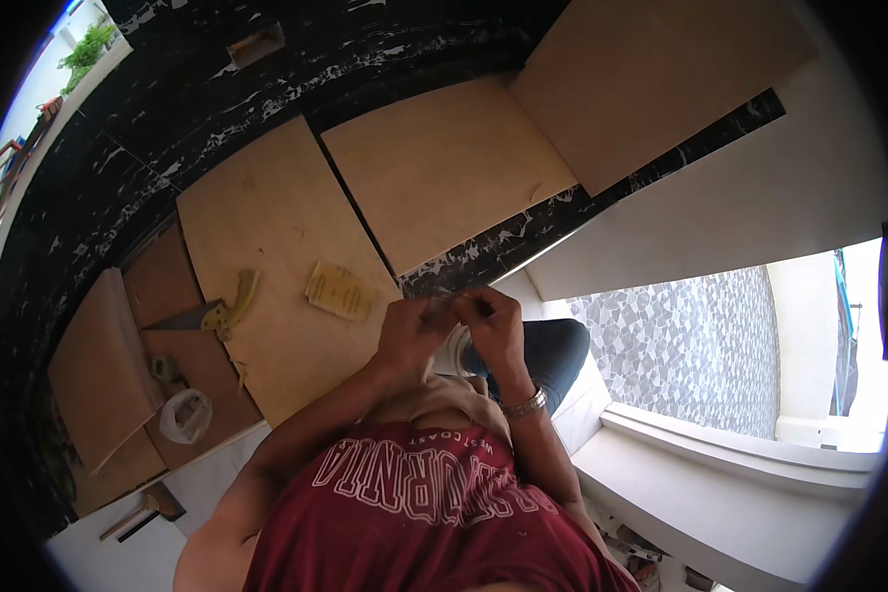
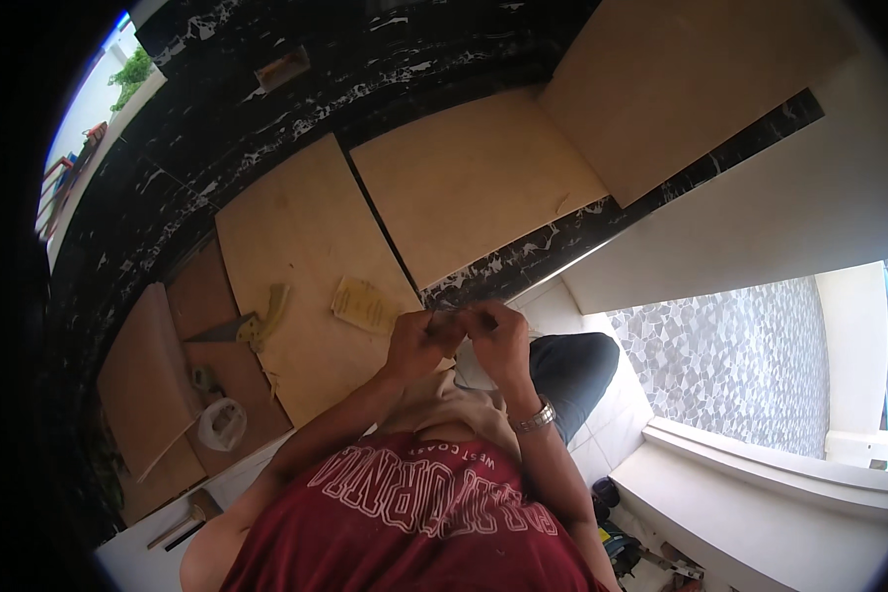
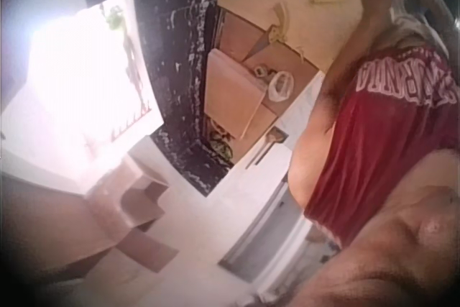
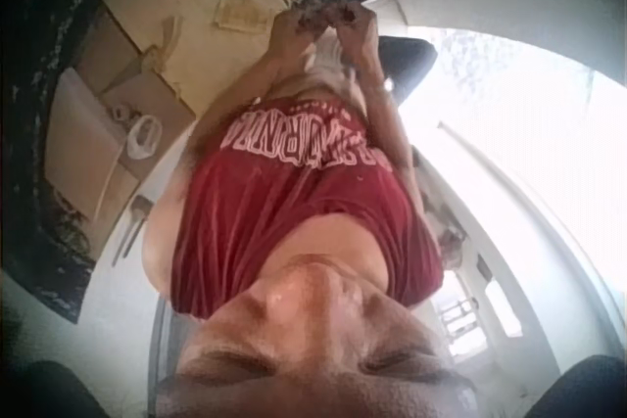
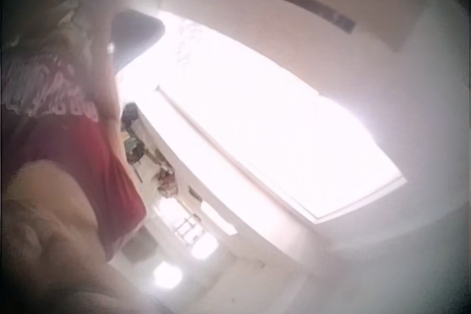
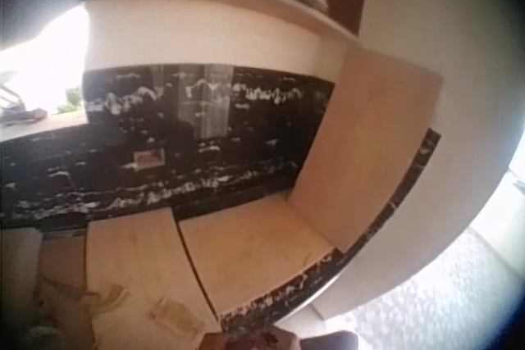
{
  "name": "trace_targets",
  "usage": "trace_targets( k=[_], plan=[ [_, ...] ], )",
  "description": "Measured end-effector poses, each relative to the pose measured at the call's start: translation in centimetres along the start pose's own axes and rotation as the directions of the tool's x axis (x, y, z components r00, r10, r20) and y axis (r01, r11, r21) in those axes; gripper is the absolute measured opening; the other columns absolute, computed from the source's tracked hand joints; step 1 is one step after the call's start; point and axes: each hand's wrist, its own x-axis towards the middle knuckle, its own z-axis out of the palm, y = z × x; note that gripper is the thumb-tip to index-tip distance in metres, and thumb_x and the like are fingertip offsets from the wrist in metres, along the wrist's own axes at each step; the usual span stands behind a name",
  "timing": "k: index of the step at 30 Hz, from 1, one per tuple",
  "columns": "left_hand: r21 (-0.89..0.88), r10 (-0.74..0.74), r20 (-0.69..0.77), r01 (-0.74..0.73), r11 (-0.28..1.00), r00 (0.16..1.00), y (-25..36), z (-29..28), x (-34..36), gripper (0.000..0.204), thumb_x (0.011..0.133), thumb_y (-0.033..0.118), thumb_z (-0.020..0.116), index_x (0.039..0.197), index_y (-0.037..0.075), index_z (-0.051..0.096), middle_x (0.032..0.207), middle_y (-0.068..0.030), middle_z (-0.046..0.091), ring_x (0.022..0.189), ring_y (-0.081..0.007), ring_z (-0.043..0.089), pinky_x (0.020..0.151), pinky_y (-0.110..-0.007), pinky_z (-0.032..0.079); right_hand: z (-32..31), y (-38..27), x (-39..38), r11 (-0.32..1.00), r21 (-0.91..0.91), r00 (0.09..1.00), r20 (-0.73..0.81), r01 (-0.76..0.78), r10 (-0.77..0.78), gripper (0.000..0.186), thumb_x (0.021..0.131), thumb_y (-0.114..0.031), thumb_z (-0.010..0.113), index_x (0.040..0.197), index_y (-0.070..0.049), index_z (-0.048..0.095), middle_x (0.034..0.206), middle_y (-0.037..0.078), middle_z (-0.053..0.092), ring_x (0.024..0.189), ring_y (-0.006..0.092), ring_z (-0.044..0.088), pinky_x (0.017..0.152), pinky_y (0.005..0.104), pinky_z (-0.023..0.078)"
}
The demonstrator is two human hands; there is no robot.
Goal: The person attaches a hinge to a wooden cabinet door by aligning the hinge with the wood, hammering a small starting hole, and then driving a screw into the wood with a screwdriver.
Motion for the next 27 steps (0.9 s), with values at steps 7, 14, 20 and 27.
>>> trace_targets(
  k=[7, 14, 20, 27],
  plan=[
    [-0.198, -0.185, -0.030, 0.176, 0.964, 0.982, -1.5, 1.3, -1.1, 0.018, 0.089, 0.016, 0.069, 0.093, -0.001, 0.071, 0.078, -0.0023, 0.069, 0.073, -0.0074, 0.060, 0.064, -0.029, 0.049, 0.2, 1.1, 0.7, 0.981, 0.149, 0.991, 0.077, -0.124, 0.113, 0.015, 0.087, -0.013, 0.071, 0.087, 0.003, 0.072, 0.078, 0.009, 0.073, 0.070, 0.0120, 0.066, 0.065, 0.0284, 0.051],
    [-0.193, -0.310, 0.143, 0.334, 0.923, 0.940, -4.0, 0.3, -1.5, 0.021, 0.085, 0.018, 0.067, 0.092, -0.002, 0.068, 0.077, -0.0016, 0.068, 0.072, -0.0092, 0.060, 0.065, -0.030, 0.049, 1.6, 2.7, 0.7, 0.925, 0.339, 0.985, 0.074, -0.171, 0.155, 0.017, 0.087, -0.015, 0.071, 0.085, 0.002, 0.071, 0.070, 0.006, 0.067, 0.065, 0.0101, 0.059, 0.061, 0.0282, 0.049],
    [-0.068, -0.301, -0.086, 0.295, 0.953, 0.950, -5.1, 1.7, -1.9, 0.021, 0.082, 0.018, 0.067, 0.091, 0.000, 0.067, 0.078, -0.0080, 0.070, 0.071, -0.0143, 0.065, 0.065, -0.035, 0.051, 3.1, 4.0, 0.8, 0.988, 0.070, 0.983, 0.130, -0.140, 0.130, 0.020, 0.088, -0.016, 0.071, 0.084, 0.004, 0.068, 0.069, 0.006, 0.065, 0.065, 0.0094, 0.057, 0.061, 0.0289, 0.048],
    [-0.019, -0.322, -0.061, 0.322, 0.947, 0.945, -6.1, 1.8, -2.2, 0.022, 0.081, 0.016, 0.067, 0.096, -0.001, 0.069, 0.082, -0.0089, 0.072, 0.076, -0.0160, 0.068, 0.068, -0.033, 0.053, 4.2, 3.1, 0.4, 0.956, 0.175, 0.969, 0.124, -0.234, 0.215, 0.023, 0.090, -0.018, 0.071, 0.090, 0.005, 0.069, 0.074, 0.005, 0.066, 0.065, 0.0087, 0.057, 0.057, 0.0279, 0.046]
  ],
)
